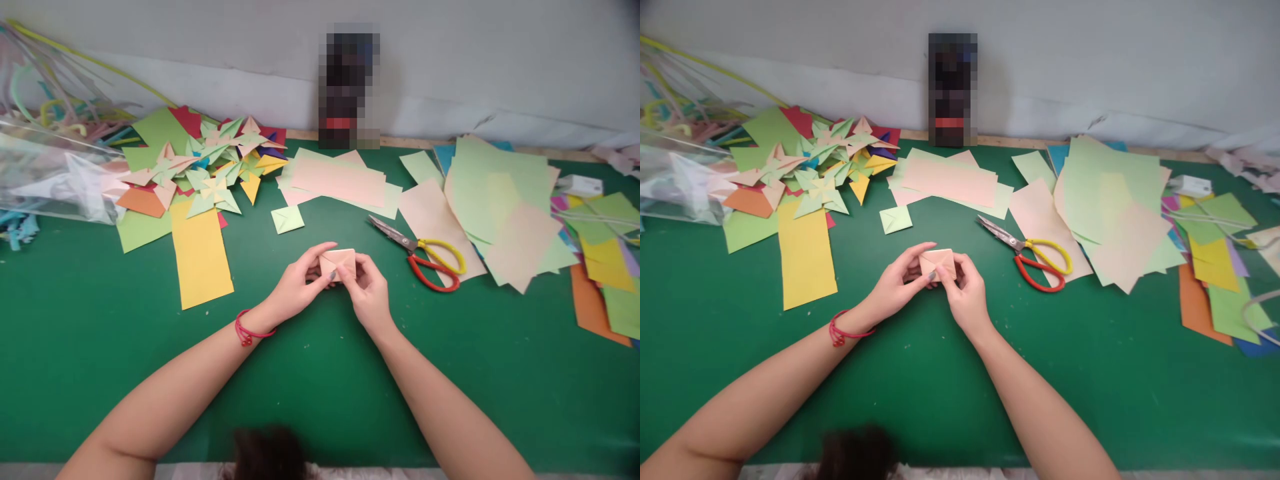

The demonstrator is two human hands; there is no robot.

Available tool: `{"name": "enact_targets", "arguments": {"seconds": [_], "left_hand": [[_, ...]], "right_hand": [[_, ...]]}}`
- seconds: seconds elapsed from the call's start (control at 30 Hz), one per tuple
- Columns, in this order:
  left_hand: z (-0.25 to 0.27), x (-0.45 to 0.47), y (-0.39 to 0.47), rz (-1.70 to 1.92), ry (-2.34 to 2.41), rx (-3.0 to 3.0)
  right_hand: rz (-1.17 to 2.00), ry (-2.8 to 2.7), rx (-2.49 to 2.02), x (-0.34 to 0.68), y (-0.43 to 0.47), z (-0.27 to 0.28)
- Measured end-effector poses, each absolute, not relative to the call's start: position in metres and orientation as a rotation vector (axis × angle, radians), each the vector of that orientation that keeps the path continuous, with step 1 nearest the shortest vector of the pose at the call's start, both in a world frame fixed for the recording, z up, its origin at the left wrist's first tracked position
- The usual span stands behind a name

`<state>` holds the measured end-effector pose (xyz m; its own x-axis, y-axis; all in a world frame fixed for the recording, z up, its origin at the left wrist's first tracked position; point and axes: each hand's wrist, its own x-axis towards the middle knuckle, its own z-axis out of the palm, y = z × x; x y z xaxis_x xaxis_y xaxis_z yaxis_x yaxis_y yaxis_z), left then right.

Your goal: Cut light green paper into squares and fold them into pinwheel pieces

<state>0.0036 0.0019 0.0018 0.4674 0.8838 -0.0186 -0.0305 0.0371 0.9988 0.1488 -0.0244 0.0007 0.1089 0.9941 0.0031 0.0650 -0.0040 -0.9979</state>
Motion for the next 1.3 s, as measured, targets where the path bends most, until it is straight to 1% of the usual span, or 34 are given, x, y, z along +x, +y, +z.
{"name": "enact_targets", "arguments": {"seconds": [0.2, 0.5, 0.63, 0.77, 0.83, 1.03, 1.3], "left_hand": [[0.0004, 0.0036, 0.0040, 0.996, 0.918, 1.239], [0.0018, 0.0014, 0.0050, 0.937, 0.889, 1.252], [0.0011, -0.0008, 0.0045, 0.872, 0.869, 1.269], [-0.0004, -0.0018, 0.0039, 0.865, 0.840, 1.265], [-0.0001, -0.0015, 0.0038, 0.866, 0.834, 1.258], [0.0032, -0.0010, 0.0055, 0.882, 0.837, 1.202], [0.0045, -0.0023, 0.0075, 0.863, 0.883, 1.220]], "right_hand": [[1.163, -1.156, -1.272, 0.1480, -0.0240, -0.0005], [1.212, -1.150, -1.262, 0.1482, -0.0256, 0.0000], [1.168, -1.205, -1.274, 0.1500, -0.0265, 0.0051], [1.017, -1.313, -1.362, 0.1524, -0.0246, 0.0065], [0.990, -1.317, -1.387, 0.1529, -0.0234, 0.0060], [1.225, -1.112, -1.296, 0.1505, -0.0226, 0.0035], [1.284, -1.082, -1.225, 0.1500, -0.0227, 0.0036]]}}
